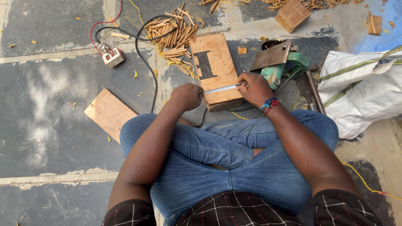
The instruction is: The person measures wooden blocks with a tape measure and marks them using a pencil. They handle several pieces of wood, rotating and arranging them on the floor to check dimensions and mark lines.
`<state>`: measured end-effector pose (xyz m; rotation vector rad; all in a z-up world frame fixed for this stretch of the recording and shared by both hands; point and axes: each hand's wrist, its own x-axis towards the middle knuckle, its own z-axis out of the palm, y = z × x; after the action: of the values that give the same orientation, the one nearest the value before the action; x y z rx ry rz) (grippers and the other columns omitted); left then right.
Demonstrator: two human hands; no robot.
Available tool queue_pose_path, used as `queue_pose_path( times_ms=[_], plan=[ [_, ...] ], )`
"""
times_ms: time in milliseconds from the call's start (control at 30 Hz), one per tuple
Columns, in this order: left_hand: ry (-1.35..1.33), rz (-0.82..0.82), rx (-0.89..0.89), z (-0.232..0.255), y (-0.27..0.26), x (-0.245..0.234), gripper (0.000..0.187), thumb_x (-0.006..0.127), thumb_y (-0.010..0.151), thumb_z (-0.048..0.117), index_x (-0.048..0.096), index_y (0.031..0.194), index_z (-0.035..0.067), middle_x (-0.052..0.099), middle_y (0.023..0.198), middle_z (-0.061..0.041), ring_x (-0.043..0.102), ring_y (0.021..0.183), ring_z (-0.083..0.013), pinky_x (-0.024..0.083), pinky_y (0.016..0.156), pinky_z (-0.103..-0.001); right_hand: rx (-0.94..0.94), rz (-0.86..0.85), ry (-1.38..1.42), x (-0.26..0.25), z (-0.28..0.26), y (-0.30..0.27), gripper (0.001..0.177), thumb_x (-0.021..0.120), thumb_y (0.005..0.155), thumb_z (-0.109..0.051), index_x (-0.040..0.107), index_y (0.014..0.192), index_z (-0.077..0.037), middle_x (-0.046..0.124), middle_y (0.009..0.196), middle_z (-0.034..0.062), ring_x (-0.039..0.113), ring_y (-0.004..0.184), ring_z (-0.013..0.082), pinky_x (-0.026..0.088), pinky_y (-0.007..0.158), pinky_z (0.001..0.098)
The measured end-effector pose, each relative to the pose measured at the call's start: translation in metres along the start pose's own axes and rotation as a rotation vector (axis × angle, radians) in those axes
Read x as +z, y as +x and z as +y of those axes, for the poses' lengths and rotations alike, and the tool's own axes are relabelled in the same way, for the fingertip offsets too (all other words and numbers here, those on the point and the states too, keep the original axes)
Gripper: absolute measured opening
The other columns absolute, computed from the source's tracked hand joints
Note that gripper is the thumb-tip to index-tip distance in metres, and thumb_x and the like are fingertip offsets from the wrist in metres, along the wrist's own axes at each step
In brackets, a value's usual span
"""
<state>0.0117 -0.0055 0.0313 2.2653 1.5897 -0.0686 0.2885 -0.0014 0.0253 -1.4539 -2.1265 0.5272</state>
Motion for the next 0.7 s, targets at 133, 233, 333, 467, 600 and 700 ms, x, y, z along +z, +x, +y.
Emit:
queue_pose_path(
  times_ms=[133, 233, 333, 467, 600, 700],
  plan=[
    [-0.004, 0.031, 0.003, -0.003, 0.001, 0.004, 0.028, 0.054, 0.096, 0.029, 0.077, 0.103, 0.013, 0.075, 0.105, -0.014, 0.069, 0.101, -0.0365, 0.056, 0.086, -0.05, 0.003, 0.024, -0.046, 0.008, 0.005, 0.004, 0.02, 0.082, 0.082, -0.015, 0.069, 0.093, -0.006, 0.072, 0.083, 0.0133, 0.071, 0.08, 0.0337, 0.054, 0.07, 0.0457],
    [-0.001, 0.062, 0.034, -0.005, 0.0, 0.007, 0.028, 0.055, 0.096, 0.03, 0.077, 0.102, 0.013, 0.075, 0.103, -0.015, 0.069, 0.1, -0.0376, 0.056, 0.085, -0.051, -0.014, 0.039, -0.056, 0.013, 0.01, 0.004, 0.022, 0.083, 0.08, -0.017, 0.069, 0.092, -0.006, 0.073, 0.082, 0.0125, 0.071, 0.08, 0.0344, 0.054, 0.071, 0.0464],
    [-0.023, 0.038, 0.018, -0.005, 0.001, 0.008, 0.029, 0.055, 0.097, 0.032, 0.076, 0.103, 0.013, 0.075, 0.103, -0.016, 0.069, 0.099, -0.0389, 0.055, 0.085, -0.052, -0.037, 0.065, -0.066, 0.012, 0.011, 0.004, 0.022, 0.084, 0.079, -0.017, 0.068, 0.091, -0.006, 0.072, 0.079, 0.0121, 0.071, 0.079, 0.0342, 0.054, 0.071, 0.0463],
    [0.001, 0.035, 0.021, -0.004, 0.0, 0.006, 0.03, 0.054, 0.099, 0.033, 0.076, 0.103, 0.013, 0.075, 0.104, -0.015, 0.069, 0.101, -0.0383, 0.055, 0.088, -0.051, 0.058, 0.016, -0.033, 0.007, 0.002, 0.005, 0.024, 0.085, 0.08, -0.021, 0.069, 0.089, -0.006, 0.072, 0.078, 0.0121, 0.072, 0.076, 0.0326, 0.055, 0.068, 0.0448],
    [-0.025, 0.035, 0.009, -0.003, -0.005, 0.003, 0.029, 0.056, 0.097, 0.033, 0.076, 0.105, 0.013, 0.074, 0.106, -0.014, 0.069, 0.102, -0.038, 0.055, 0.087, -0.05, 0.223, -0.099, -0.042, 0.004, -0.009, 0.007, 0.026, 0.083, 0.085, -0.028, 0.068, 0.092, -0.007, 0.071, 0.075, 0.0111, 0.073, 0.073, 0.0293, 0.056, 0.065, 0.0436],
    [-0.031, 0.019, -0.017, 0.0, -0.003, 0.001, 0.029, 0.056, 0.097, 0.033, 0.076, 0.105, 0.014, 0.074, 0.105, -0.014, 0.069, 0.101, -0.0378, 0.055, 0.086, -0.051, 0.115, -0.021, -0.079, 0.002, -0.009, 0.006, 0.026, 0.084, 0.083, -0.026, 0.069, 0.089, -0.006, 0.072, 0.076, 0.0117, 0.072, 0.075, 0.031, 0.056, 0.066, 0.0449]
  ],
)
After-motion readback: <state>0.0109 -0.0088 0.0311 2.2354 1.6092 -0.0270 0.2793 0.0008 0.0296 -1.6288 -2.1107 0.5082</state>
